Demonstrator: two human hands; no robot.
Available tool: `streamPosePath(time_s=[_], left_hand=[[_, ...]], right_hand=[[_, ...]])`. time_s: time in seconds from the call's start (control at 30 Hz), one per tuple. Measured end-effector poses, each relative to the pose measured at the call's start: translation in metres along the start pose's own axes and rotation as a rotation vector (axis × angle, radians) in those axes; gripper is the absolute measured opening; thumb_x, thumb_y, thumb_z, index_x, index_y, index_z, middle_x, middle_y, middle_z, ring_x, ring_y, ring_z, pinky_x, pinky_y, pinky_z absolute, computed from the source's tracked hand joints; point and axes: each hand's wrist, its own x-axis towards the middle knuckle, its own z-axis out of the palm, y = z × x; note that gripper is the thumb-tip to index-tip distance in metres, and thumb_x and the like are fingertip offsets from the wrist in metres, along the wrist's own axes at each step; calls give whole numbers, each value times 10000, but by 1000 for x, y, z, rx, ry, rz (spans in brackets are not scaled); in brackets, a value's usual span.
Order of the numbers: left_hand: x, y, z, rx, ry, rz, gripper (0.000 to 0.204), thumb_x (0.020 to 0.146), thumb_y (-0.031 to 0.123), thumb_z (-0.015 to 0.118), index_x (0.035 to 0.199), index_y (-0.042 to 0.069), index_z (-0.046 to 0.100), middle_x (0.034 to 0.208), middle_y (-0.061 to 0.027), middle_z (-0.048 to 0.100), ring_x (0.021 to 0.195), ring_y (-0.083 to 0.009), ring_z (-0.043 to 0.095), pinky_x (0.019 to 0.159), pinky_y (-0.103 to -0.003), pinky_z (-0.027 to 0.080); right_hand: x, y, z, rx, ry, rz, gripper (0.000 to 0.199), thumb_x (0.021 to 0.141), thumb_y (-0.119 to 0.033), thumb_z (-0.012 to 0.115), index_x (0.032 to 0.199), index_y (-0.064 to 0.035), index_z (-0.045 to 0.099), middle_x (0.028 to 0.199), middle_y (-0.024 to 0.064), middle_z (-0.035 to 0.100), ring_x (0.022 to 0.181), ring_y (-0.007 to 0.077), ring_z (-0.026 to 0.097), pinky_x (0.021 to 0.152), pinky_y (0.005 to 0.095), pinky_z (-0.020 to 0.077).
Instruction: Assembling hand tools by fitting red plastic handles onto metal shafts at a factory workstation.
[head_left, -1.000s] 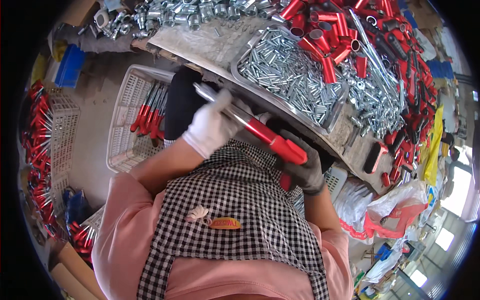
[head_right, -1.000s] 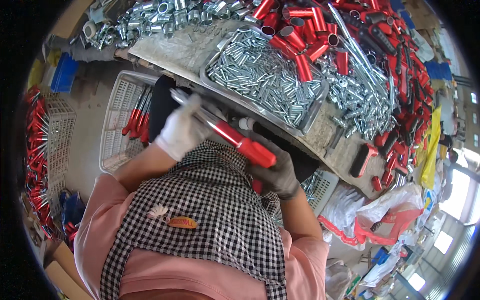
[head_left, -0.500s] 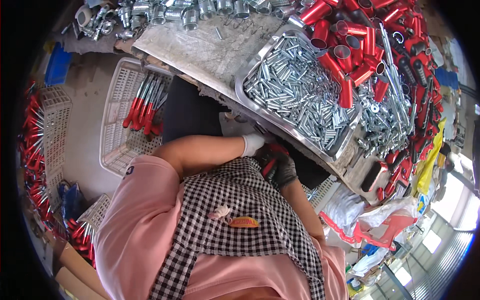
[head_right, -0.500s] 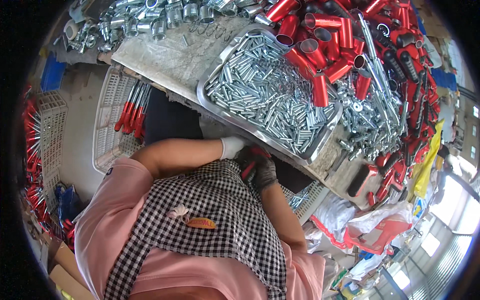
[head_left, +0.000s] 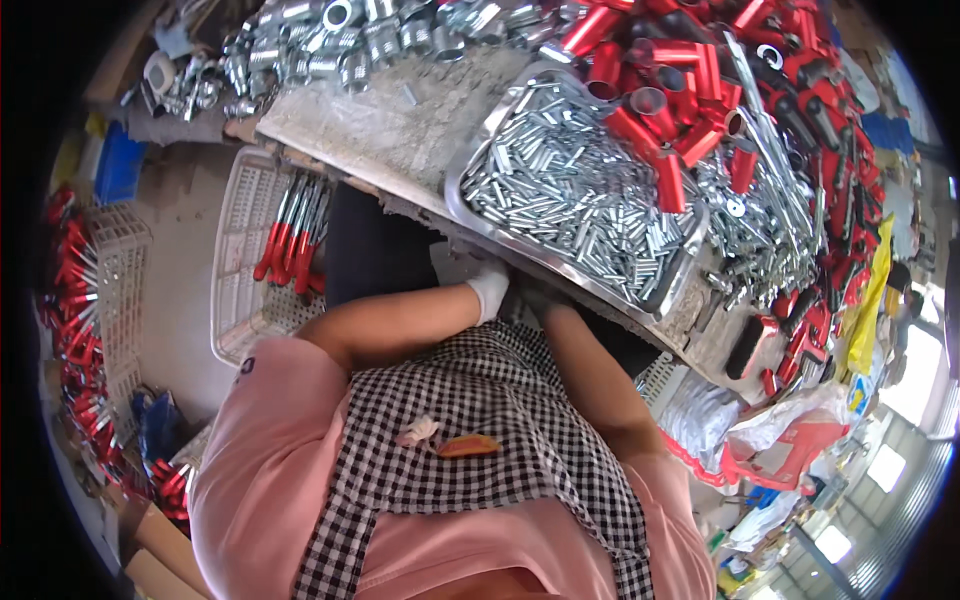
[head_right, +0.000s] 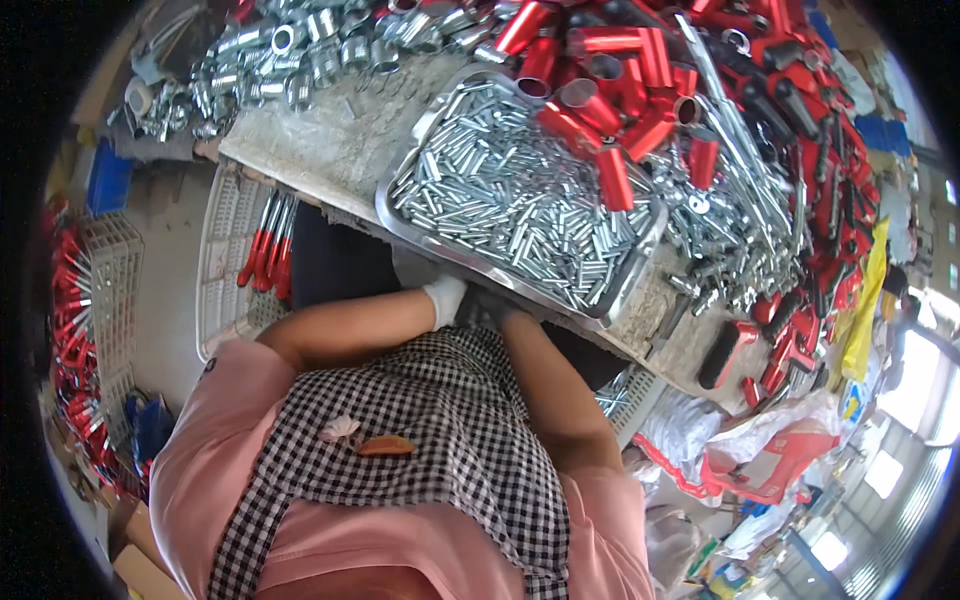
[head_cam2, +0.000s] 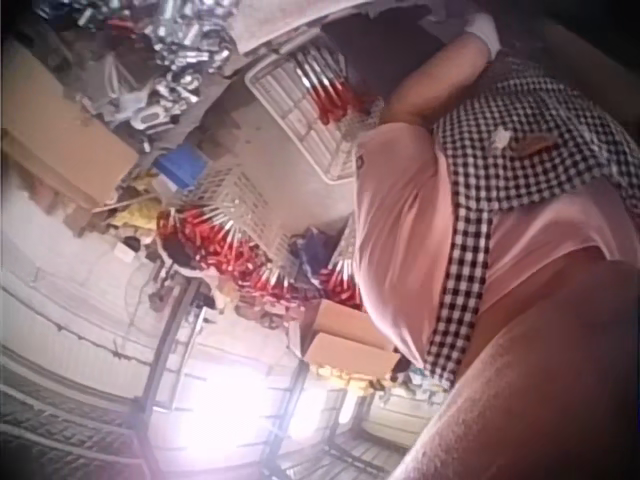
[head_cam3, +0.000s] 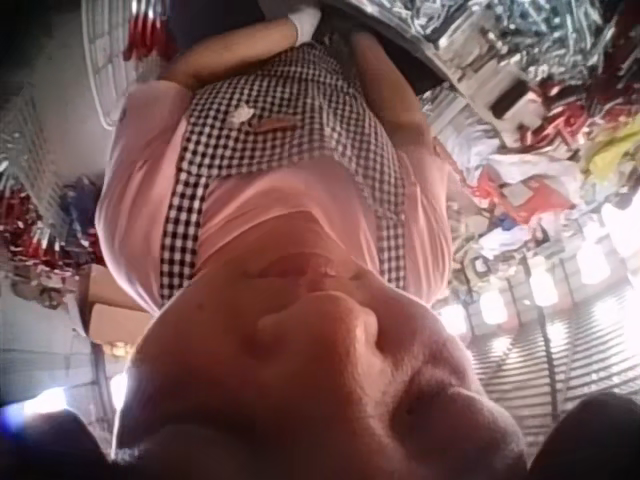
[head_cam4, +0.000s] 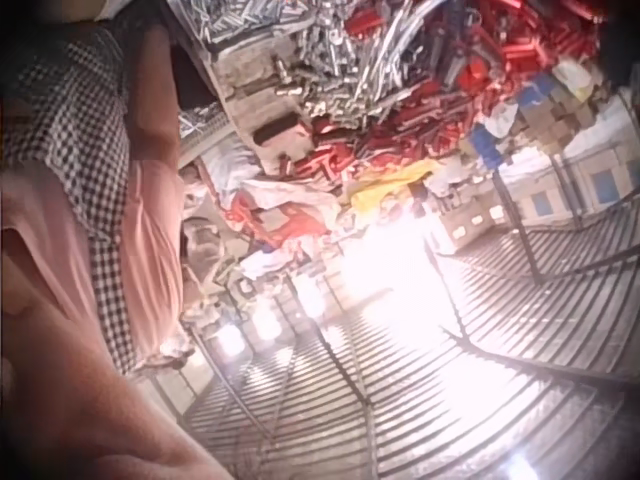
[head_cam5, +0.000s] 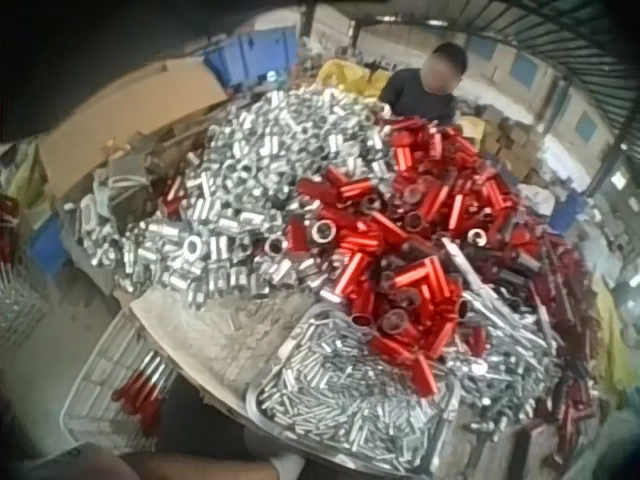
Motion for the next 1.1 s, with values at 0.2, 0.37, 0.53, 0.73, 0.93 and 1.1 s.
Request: streamPosePath(time_s=[0.2, 0.37, 0.53, 0.73, 0.93, 1.1], left_hand=[[-86, 56, 94, 796, 483, -84, 413, 913, 446, 510, 1200, 168, 617, 1154, -86, 649, 992, -215, 614, 898, -411, 489], [-60, 42, 72, 2029, 430, -103, 474, 897, 246, 457, 1333, 86, 551, 1380, -174, 536, 1280, -314, 502, 1047, -409, 403], [-73, 23, 54, 2055, 421, 249, 399, 877, 255, 448, 1150, 71, 675, 1199, -170, 657, 1091, -337, 630, 930, -453, 478], [-47, 21, 26, 1987, 394, -69, 461, 942, 311, 404, 1273, 62, 607, 1303, -169, 604, 1226, -331, 558, 1031, -436, 422], [-121, 43, 90, 1599, -58, 26, 405, 876, 352, 629, 1026, -17, 700, 1023, -236, 696, 984, -380, 654, 867, -428, 507], [-149, 70, 120, -96, 151, 134, 324, 978, 289, 446, 1047, 80, 683, 969, -104, 710, 970, -237, 656, 869, -391, 503]], right_hand=[[23, -85, -98, -142, 123, 137, 643, 930, -463, 511, 1452, -98, 420, 1486, 157, 414, 1343, 347, 406, 1122, 440, 330], [36, -86, -95, -119, -26, 83, 592, 932, -435, 506, 1416, -97, 456, 1428, 167, 460, 1278, 342, 459, 1078, 438, 368], [30, -89, -79, -106, -221, 32, 544, 934, -408, 501, 1379, -96, 493, 1369, 177, 506, 1214, 337, 512, 1035, 436, 406], [36, -95, -62, -69, -495, -14, 490, 936, -375, 495, 1335, -95, 537, 1299, 190, 562, 1137, 331, 576, 982, 434, 452], [-39, -66, -75, 8, -666, 41, 442, 938, -342, 489, 1292, -94, 580, 1229, 202, 617, 1059, 325, 640, 930, 432, 497], [-137, -120, -199, -566, -491, -508, 501, 871, -175, 545, 1372, -185, 523, 1146, 214, 621, 984, 343, 645, 837, 446, 534]])
